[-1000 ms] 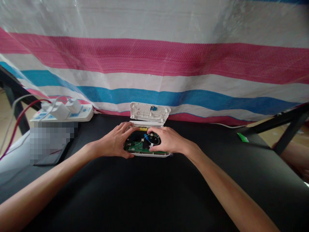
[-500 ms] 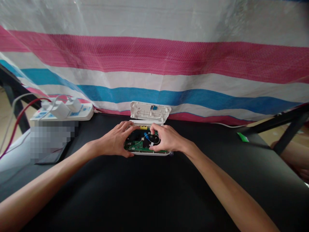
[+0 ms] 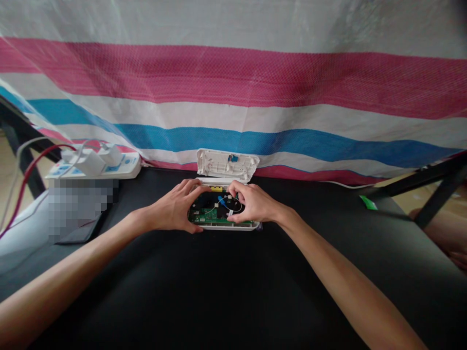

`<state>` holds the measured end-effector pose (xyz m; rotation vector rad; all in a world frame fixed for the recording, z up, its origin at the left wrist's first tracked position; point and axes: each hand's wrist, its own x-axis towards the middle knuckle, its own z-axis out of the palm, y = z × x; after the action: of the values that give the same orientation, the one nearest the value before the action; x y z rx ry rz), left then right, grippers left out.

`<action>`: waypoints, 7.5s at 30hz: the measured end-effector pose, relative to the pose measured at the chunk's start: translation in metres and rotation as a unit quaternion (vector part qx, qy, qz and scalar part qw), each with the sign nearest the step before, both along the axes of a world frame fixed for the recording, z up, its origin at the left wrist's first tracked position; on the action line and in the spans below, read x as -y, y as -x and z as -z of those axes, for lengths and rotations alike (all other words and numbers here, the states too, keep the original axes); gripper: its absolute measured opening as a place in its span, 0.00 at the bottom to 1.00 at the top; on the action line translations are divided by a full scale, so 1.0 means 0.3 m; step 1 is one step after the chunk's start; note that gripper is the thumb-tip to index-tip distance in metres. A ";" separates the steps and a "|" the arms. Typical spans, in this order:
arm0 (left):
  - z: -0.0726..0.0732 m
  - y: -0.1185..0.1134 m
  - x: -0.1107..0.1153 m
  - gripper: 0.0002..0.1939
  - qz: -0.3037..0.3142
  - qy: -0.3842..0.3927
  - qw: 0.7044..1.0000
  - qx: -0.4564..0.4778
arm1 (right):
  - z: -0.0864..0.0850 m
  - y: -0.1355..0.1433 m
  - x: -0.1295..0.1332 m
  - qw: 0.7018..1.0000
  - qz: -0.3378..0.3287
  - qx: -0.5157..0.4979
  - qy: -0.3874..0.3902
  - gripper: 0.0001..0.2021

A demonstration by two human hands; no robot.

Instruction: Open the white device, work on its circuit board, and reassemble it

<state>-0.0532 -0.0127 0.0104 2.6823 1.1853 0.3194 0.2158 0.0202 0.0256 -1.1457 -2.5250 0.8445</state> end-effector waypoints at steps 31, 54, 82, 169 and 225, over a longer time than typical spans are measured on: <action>0.001 0.006 -0.005 0.42 0.015 -0.002 1.000 0.027 | -0.018 0.018 0.009 0.995 -0.007 0.079 -0.059 0.24; -0.031 0.009 0.000 0.45 -0.003 0.011 1.000 -0.006 | -0.016 0.014 0.018 0.995 -0.017 0.061 -0.073 0.19; -0.042 -0.185 -0.083 0.06 -0.096 -0.021 0.995 -0.031 | 0.046 -0.021 -0.109 0.859 0.421 -0.170 -0.237 0.17; -0.064 -0.189 -0.093 0.16 -0.127 -0.392 0.910 0.048 | -0.017 0.053 0.076 0.933 0.270 -0.108 -0.211 0.11; -0.047 -0.195 -0.103 0.15 -0.106 -0.398 0.909 0.060 | 0.028 -0.001 -0.101 0.839 0.047 0.087 -0.535 0.16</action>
<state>0.0054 0.0181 0.0246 3.0880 1.5603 1.2227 0.2161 0.0505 0.0171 -0.8990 -2.3748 -0.7085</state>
